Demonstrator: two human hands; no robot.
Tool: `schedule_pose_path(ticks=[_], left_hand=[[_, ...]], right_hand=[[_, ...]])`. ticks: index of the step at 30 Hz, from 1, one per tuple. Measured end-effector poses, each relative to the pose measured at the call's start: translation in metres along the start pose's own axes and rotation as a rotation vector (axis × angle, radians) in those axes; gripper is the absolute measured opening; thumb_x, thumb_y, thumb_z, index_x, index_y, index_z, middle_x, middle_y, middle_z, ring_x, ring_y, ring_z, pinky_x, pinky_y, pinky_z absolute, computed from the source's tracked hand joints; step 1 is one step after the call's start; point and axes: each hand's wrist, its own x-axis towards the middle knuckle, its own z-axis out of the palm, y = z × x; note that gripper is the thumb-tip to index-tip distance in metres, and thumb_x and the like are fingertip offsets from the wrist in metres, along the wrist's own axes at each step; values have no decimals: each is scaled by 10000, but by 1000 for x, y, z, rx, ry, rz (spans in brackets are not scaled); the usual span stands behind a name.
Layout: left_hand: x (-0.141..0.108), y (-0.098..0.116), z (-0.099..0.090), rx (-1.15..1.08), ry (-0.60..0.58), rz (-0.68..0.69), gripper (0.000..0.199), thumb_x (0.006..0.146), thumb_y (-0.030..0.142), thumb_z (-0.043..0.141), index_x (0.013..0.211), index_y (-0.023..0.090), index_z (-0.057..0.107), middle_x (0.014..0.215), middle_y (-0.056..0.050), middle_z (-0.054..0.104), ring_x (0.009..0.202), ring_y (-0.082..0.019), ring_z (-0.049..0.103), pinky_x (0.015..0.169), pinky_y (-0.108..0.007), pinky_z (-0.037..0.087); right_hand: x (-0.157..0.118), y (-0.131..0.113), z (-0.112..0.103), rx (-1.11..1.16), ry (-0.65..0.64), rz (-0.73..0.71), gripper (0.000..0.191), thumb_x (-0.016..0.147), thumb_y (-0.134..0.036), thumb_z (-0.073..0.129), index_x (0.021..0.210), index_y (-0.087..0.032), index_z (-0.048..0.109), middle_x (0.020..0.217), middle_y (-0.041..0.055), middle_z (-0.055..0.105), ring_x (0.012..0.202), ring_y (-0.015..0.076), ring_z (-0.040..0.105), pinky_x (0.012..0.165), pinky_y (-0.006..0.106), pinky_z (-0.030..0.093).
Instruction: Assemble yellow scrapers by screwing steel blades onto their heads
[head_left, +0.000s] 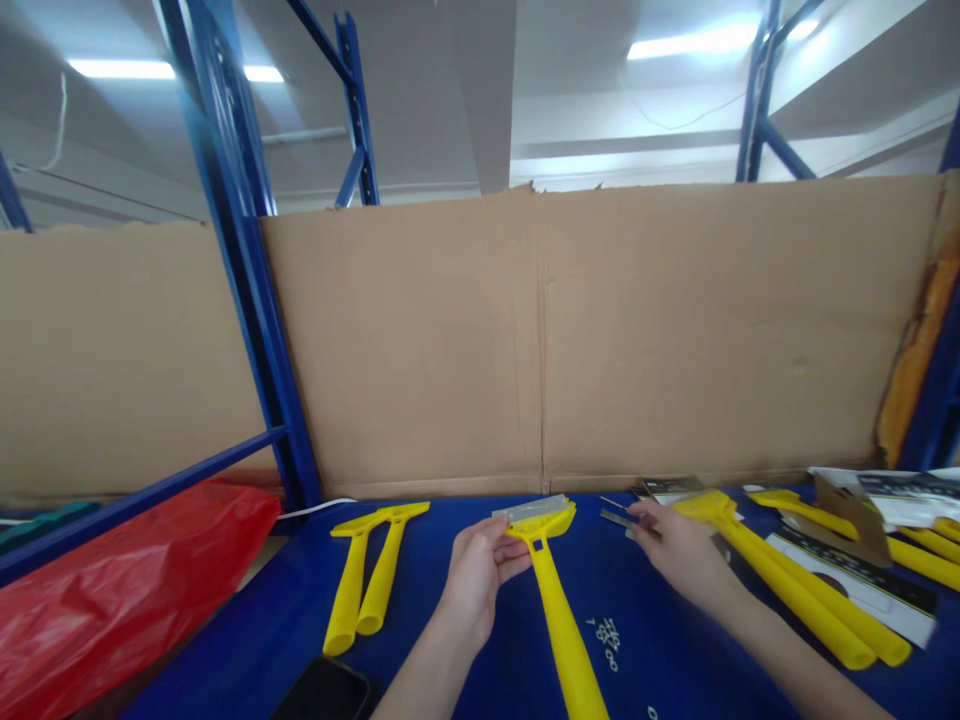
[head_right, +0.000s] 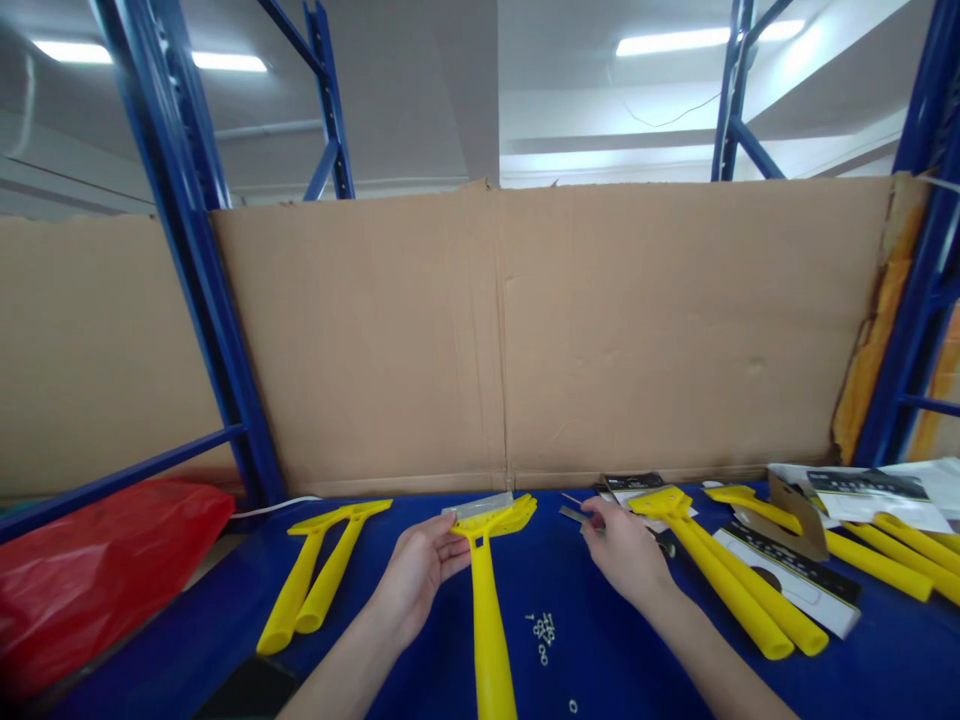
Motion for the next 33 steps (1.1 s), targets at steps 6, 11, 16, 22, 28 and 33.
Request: schedule_pose_path(ticks=[6,11,16,22,28,33], left_hand=[[0,-1,1,30,-5,10,117,871,148,518,866,60,596,623,-81,654,508,-106,597,517,-221,535],[-3,-2,4,54,-19,-3,121,871,147,517,861,59,599,611,-83,652,490,-109,595,504,-221,531],[-4,-1,5,21,-1,-4,98,856,150,544,875,68,593,605,-83,655,485,-114,597,507,-223,529],[0,-2,1,-11,21,-2,84,849,148,549,844,74,588,607,-84,649,502,-120,603,520,-229,531],[0,-3,0,-27,38,-14,84,854,150,536,868,82,582,616,-76,639,523,-122,600,532,-236,534],[0,-2,0,-39,47,-4,78,849,162,553,860,89,579,591,-58,624,512,-121,595,522,-232,526]], right_hand=[[1,-1,3,-412,-163,-178,306,757,-68,503,955,-184,705,1065,128,693,993,299,648,821,387,481],[-1,-2,6,-532,-170,-200,373,778,-43,464,1049,-176,683,1103,157,674,945,322,665,756,407,502],[0,-2,6,-456,-107,-202,329,795,-128,498,1051,-217,685,1065,126,694,905,290,674,725,367,507],[19,-8,17,-257,28,-177,316,862,-272,424,1085,-210,639,852,58,726,762,229,680,669,321,507],[18,-35,44,-245,-114,-363,278,806,-161,495,1015,-190,677,1017,85,697,958,231,621,821,309,464],[18,-54,59,-302,-236,-462,301,765,-59,493,959,-182,686,1052,99,679,1027,238,563,856,313,418]])
